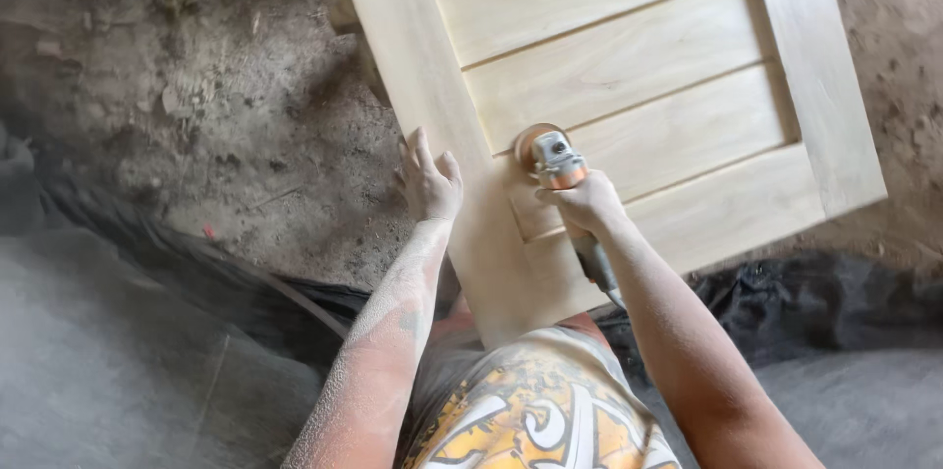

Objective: The person sands a wooden door panel using an angle grinder fitted with a sanding disc, moving the tool across the recessed panels and frame while steadying the wood with their hands.

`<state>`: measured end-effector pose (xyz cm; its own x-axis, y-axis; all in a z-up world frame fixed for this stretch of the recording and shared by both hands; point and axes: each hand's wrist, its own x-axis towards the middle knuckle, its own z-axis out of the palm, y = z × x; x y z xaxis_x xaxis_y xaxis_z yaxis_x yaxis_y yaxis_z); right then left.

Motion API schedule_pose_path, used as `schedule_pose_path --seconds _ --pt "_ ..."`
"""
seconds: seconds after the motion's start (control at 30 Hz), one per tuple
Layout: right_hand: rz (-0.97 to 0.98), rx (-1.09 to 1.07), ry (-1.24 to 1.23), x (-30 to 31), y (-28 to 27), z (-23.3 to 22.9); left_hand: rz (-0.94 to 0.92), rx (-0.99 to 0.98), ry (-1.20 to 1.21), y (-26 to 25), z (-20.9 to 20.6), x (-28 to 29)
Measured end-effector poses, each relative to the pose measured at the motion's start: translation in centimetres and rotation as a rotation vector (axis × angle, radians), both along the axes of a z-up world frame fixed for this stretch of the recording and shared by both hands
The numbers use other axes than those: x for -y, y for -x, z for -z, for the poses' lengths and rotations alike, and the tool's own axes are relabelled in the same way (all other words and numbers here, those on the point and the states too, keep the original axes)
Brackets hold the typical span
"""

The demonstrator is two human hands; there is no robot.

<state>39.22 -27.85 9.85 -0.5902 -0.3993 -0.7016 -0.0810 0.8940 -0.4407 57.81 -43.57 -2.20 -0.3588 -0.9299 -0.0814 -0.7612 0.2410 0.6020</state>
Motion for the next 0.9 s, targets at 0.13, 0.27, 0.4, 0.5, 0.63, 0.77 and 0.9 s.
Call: schedule_pose_path --seconds 0.13,0.27,0.4,0.5,0.63,0.77,0.9 --pt "0.062 -0.015 0.104 1.0 -3.2 0.3 0.007 0.102 0.041 -0.4 0.3 -0.2" --pt "0.11 -0.013 0.07 2.6 -4.6 0.3 0.001 0.085 -0.017 -0.2 -0.1 0.0" --pt "0.132 0.005 0.103 3.0 -5.9 0.1 0.008 0.054 -0.003 -0.4 0.1 -0.2" --pt "0.187 0.003 0.127 2.0 -6.9 -0.1 0.007 0.056 0.016 -0.4 0.3 0.0" --pt "0.242 0.056 0.119 -0.7 -8.1 0.0 0.001 0.028 0.036 -0.4 0.7 -0.2" --pt "0.212 0.014 0.207 -3.4 -8.8 0.5 0.023 0.052 0.03 -0.6 0.5 -0.1" --pt "0.272 0.086 0.157 -5.2 -9.0 0.5 0.02 0.061 0.036 -0.5 0.7 0.0"
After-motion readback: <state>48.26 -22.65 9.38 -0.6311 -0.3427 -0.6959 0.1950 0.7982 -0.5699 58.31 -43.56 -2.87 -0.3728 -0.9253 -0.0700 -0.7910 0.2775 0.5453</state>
